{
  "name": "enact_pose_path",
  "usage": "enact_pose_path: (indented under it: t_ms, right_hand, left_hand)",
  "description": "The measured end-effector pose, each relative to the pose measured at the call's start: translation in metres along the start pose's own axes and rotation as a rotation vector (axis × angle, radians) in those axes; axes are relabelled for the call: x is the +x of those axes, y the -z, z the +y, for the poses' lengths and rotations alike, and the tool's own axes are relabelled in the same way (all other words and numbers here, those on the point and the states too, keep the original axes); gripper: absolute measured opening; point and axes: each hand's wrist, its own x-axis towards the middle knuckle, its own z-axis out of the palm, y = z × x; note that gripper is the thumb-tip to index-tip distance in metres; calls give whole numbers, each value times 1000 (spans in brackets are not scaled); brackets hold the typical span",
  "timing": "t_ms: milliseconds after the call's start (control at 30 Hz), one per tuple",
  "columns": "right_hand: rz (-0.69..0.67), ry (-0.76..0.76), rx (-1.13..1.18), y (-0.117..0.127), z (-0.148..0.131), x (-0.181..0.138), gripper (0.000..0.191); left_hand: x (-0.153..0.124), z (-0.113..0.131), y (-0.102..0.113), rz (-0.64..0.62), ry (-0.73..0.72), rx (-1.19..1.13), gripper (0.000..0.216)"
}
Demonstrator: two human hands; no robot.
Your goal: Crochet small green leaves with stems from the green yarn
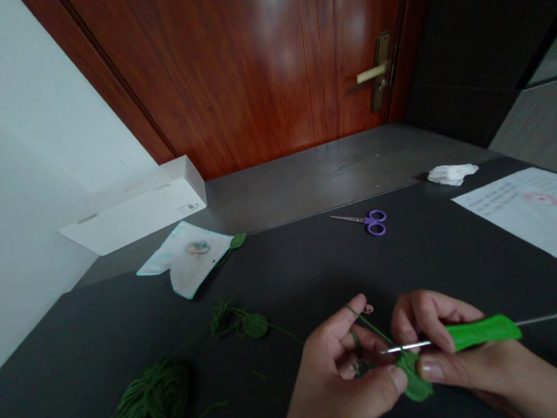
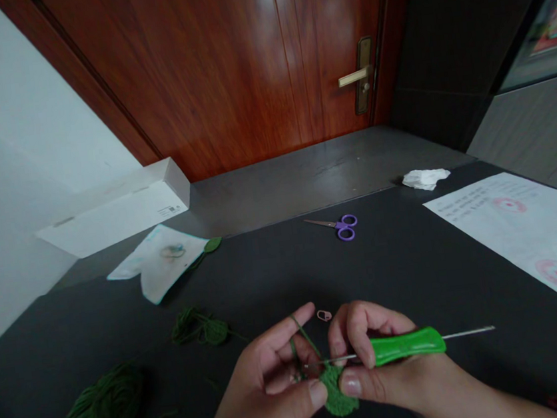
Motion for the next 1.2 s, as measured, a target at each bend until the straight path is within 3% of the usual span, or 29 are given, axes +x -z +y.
enact_pose_path:
  t_ms: [300,967,1200]
  right_hand:
    - [0,7,-10,-1,0,-1,31]
    - [-42,51,-51,3,-4,-2,27]
    - [-15,128,-30,7,-3,0,47]
  left_hand:
    - [0,-2,0,-4,-52,43,74]
    - [-3,2,-1,-6,-13,39,74]
    - [-2,3,-3,8,15,53,74]
